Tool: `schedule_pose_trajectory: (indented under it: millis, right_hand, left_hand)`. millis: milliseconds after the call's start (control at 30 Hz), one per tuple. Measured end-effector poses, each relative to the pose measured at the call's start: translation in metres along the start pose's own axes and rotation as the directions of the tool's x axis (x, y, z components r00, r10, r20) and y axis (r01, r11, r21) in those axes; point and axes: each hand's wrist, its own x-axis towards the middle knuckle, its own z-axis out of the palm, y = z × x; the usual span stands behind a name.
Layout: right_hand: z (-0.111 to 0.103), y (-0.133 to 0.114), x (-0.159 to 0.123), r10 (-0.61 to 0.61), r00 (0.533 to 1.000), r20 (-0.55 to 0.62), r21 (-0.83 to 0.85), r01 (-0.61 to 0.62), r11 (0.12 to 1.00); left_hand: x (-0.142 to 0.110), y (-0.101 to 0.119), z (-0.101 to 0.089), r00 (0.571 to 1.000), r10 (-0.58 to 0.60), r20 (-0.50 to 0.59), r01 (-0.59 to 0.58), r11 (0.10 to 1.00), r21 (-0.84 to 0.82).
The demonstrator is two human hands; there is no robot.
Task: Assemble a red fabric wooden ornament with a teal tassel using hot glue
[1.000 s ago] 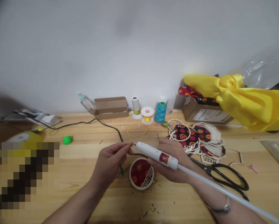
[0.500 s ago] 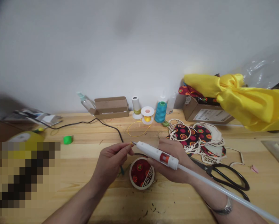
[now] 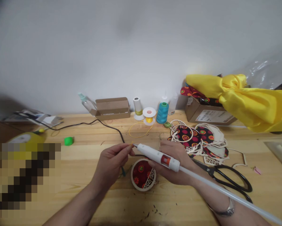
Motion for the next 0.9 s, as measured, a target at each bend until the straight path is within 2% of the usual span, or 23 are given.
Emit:
schedule_pose_trajectory:
  millis: [233,433,633,800,900]
  right_hand:
    - [0.0014,0.0049,-0.0044,0.074,0.997,-0.003,-0.004,-0.074,0.997]
    - [-0.0009,-0.0015,-0.0003,0.012,1.000,0.012,0.005,-0.012,1.000]
    - [0.0020,0.0049,-0.0050,0.070,0.998,-0.009,-0.025,-0.070,0.997]
    - [0.0008,0.0013,-0.0009,0.019,1.000,0.009,0.018,-0.019,1.000]
    - [0.0012,0.0025,-0.0018,0.041,0.999,0.011,0.004,-0.041,0.999]
  left_hand:
    - [-0.0005,-0.0015,-0.0006,1.000,0.002,0.015,-0.002,1.000,-0.001]
    - [0.0002,-0.0017,-0.0012,1.000,0.020,0.014,-0.020,1.000,0.019]
    - [0.0005,-0.0018,-0.0008,1.000,0.004,0.011,-0.004,1.000,0.009]
    - [0.0003,-0.0028,-0.0009,1.000,0.009,0.017,-0.009,1.000,0.003]
    - [0.0001,-0.0020,-0.0008,1.000,0.012,0.019,-0.012,1.000,0.006]
